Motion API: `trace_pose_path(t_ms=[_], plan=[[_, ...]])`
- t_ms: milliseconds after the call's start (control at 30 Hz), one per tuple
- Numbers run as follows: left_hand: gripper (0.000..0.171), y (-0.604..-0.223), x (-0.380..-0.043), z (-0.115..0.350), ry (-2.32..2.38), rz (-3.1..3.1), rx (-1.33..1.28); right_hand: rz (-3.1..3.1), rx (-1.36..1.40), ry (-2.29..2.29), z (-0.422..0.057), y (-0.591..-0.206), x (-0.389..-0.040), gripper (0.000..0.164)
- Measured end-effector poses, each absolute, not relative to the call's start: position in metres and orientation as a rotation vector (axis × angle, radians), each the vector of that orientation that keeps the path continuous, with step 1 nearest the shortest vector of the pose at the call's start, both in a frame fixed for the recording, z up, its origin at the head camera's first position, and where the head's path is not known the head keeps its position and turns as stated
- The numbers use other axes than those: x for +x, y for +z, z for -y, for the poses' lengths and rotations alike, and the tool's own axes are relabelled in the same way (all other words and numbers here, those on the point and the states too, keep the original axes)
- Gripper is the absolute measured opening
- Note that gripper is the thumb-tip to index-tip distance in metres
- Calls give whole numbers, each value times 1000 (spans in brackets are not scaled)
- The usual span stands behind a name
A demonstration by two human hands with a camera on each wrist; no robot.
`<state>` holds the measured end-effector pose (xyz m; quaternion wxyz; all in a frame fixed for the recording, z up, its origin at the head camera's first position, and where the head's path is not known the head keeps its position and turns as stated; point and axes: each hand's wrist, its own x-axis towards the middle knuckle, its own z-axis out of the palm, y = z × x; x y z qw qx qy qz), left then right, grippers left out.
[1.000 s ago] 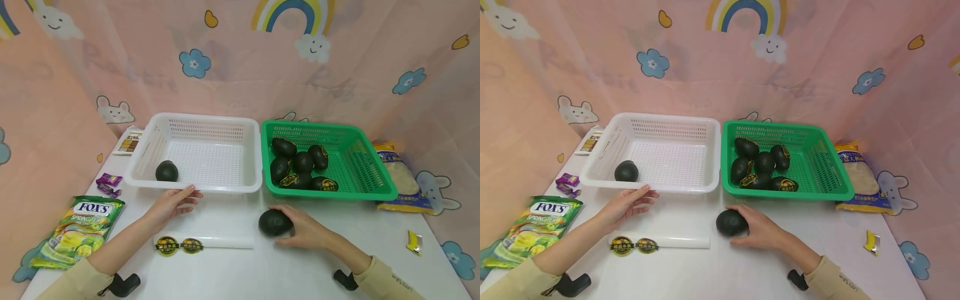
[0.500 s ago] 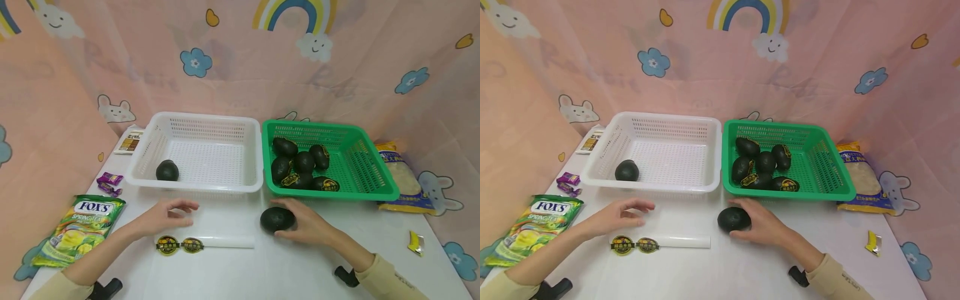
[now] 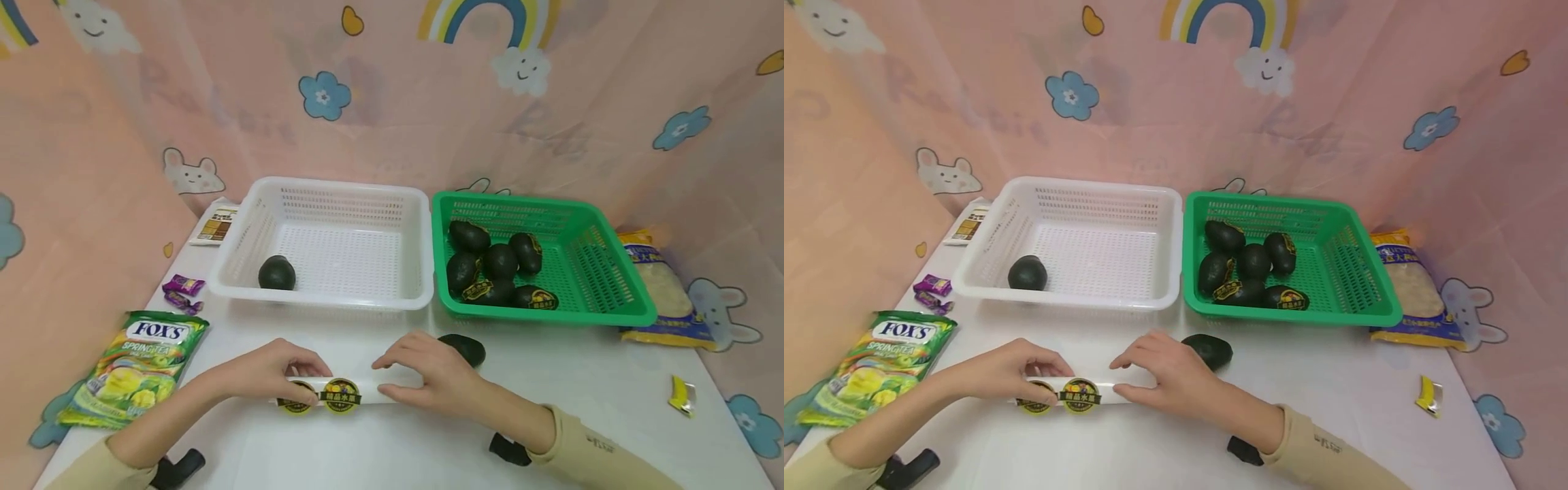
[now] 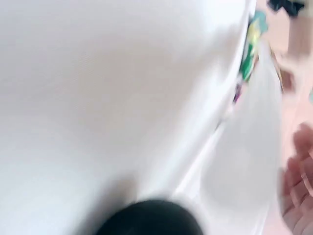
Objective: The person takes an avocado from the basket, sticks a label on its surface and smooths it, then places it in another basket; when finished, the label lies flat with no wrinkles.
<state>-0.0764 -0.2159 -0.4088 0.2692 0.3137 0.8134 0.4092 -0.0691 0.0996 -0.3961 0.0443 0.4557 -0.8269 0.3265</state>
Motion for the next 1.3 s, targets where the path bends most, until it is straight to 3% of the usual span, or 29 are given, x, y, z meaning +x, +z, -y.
trace_pose_path(t_ms=[133,267,533,767,967,1300], plan=[[25,-402,-79,198,1118,-2116,845,2512,1398,909,-81,-397,-64,13],[25,-404,-80,195,1117,-2075,853,2530,1363,1120,-82,-402,-61,11],[34,-415,-75,189,1090,-2281,960,2808,975,1684,-114,-394,-71,5],[12,-395,-67,133,1430,-2267,743,2917,870,1718,-139,-387,-76,9],[14,-392,-70,99,1541,-2198,579,2919,679,1714,-159,-390,-74,19],[17,-413,-91,56,1435,-2337,538,2987,447,1440,-195,-406,-72,12]])
